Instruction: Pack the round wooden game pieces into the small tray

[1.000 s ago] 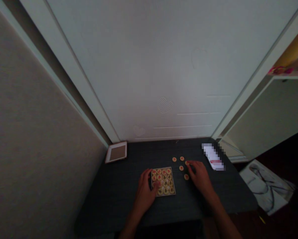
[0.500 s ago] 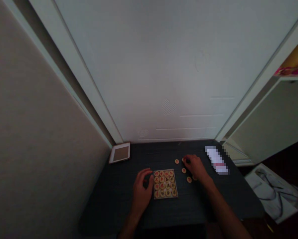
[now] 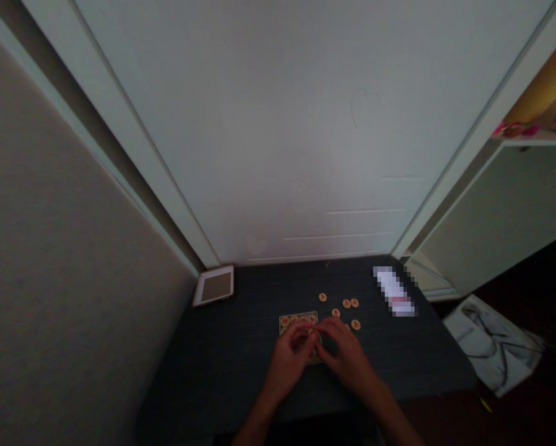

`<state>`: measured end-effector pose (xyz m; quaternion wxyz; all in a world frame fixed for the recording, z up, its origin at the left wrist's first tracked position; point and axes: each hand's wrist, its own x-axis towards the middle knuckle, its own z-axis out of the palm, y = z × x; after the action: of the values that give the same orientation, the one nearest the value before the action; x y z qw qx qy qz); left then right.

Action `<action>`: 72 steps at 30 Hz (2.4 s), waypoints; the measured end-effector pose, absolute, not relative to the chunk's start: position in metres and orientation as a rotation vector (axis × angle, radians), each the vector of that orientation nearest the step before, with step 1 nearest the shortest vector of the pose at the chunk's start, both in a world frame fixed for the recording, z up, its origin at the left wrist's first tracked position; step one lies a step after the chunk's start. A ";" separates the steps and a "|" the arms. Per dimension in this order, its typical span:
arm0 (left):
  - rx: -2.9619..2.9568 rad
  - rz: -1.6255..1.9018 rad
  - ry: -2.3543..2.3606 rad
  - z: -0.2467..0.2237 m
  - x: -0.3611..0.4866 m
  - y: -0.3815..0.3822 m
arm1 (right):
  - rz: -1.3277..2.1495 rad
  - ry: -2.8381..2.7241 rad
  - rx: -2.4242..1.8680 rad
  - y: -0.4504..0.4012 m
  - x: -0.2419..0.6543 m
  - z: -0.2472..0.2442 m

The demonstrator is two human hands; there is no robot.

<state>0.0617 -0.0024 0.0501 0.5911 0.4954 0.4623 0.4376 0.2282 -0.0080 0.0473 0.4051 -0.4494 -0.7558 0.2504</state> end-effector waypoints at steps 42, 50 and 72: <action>1.422 1.016 1.287 0.046 0.018 0.013 | 1.066 -1.203 -1.261 -0.007 0.226 0.041; 1.983 1.038 1.444 0.033 0.006 0.027 | 1.100 -1.095 -1.330 -0.005 0.248 0.021; 2.223 0.694 1.432 0.028 0.041 0.056 | 1.128 -1.156 -1.363 -0.009 0.245 0.025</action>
<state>0.0414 0.0555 0.0277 0.2027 0.7962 0.5130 0.2485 0.2452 -0.0092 0.0249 0.4917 -0.5616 -0.4763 0.4647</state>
